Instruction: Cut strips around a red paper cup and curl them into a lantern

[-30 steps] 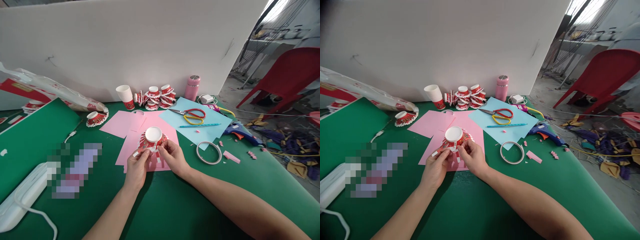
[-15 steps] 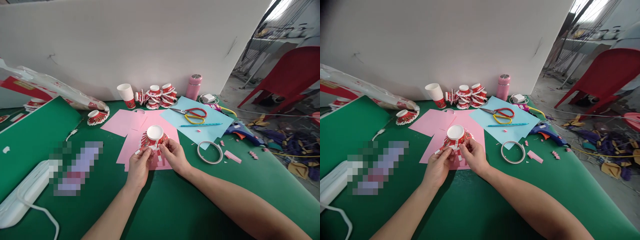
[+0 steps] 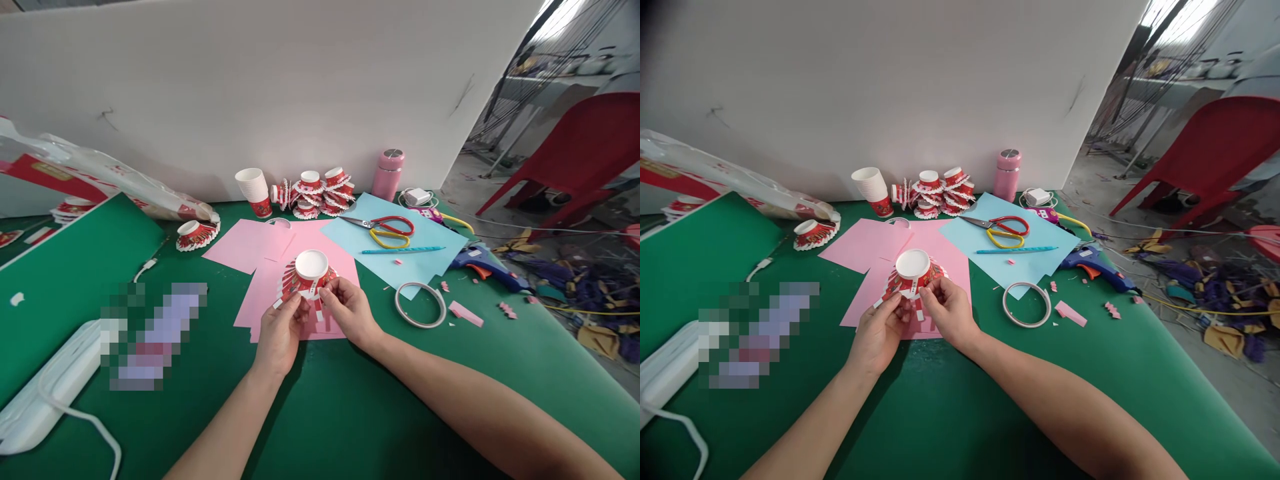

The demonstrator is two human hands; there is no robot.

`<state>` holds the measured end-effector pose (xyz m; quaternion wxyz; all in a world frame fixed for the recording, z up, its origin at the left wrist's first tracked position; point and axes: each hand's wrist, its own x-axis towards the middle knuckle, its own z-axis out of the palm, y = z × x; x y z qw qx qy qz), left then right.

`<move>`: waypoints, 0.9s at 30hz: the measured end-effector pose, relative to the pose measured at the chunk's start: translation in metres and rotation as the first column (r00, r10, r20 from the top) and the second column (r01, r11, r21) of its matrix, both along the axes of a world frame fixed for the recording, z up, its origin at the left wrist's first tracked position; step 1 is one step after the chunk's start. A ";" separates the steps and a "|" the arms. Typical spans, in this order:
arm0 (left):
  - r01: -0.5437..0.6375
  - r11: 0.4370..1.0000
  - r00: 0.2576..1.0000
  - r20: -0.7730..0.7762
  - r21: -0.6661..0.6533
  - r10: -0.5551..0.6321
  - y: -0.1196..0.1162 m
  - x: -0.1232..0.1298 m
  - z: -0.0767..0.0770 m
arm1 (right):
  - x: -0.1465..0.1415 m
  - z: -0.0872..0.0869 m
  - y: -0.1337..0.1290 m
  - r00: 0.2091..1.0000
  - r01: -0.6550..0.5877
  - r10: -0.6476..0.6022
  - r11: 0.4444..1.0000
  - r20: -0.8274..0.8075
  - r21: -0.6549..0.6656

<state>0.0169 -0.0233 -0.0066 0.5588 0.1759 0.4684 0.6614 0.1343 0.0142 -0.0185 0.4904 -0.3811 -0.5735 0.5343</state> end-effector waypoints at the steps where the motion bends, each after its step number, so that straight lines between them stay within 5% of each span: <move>1: 0.011 1.000 1.000 0.007 -0.001 -0.011 0.000 0.000 0.001 | 0.000 0.000 0.000 1.000 0.001 -0.001 1.000 -0.002 -0.002; 27: 0.127 0.992 0.989 -0.083 0.022 -0.124 -0.001 0.004 -0.002 | 0.000 0.001 0.001 1.000 0.001 -0.002 0.999 -0.017 -0.044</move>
